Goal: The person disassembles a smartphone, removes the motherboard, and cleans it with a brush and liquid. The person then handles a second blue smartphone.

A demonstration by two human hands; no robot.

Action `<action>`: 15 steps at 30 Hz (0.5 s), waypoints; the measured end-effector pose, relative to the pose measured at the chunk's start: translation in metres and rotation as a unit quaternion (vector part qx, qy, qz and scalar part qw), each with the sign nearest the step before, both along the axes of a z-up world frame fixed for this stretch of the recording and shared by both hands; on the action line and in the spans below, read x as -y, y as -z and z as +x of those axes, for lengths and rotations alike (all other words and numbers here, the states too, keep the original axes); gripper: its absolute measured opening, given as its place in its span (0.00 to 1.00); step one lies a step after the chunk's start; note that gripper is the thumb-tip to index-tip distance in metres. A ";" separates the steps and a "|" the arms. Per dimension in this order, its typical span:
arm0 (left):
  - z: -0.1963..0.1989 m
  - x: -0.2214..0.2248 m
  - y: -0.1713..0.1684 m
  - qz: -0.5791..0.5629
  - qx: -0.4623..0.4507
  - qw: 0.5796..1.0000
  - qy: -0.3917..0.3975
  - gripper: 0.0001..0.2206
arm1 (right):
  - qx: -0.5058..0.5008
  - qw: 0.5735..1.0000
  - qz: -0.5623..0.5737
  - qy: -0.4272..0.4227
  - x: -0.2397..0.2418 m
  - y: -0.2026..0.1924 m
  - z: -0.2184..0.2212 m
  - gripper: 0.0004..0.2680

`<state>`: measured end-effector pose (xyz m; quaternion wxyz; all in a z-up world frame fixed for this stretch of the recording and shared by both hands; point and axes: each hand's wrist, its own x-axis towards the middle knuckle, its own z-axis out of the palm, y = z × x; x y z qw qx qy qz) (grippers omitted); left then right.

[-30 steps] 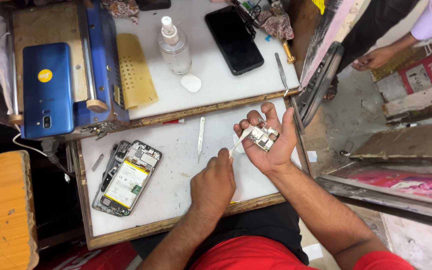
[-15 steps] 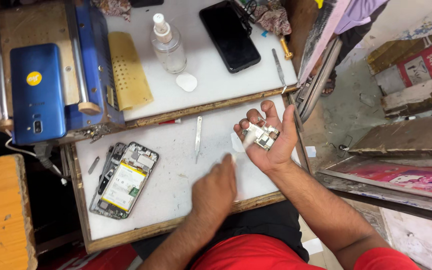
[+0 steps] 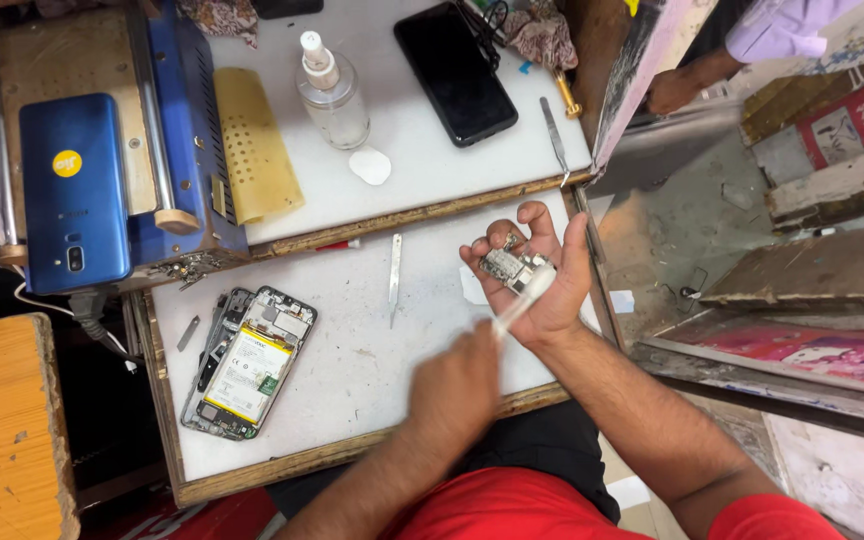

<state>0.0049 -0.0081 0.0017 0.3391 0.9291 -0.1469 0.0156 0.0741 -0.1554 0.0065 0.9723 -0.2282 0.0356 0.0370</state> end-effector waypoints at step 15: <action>0.000 0.001 -0.009 0.042 -0.036 0.998 0.016 0.12 | 0.027 0.996 -0.079 -0.010 0.000 0.007 -0.003 0.24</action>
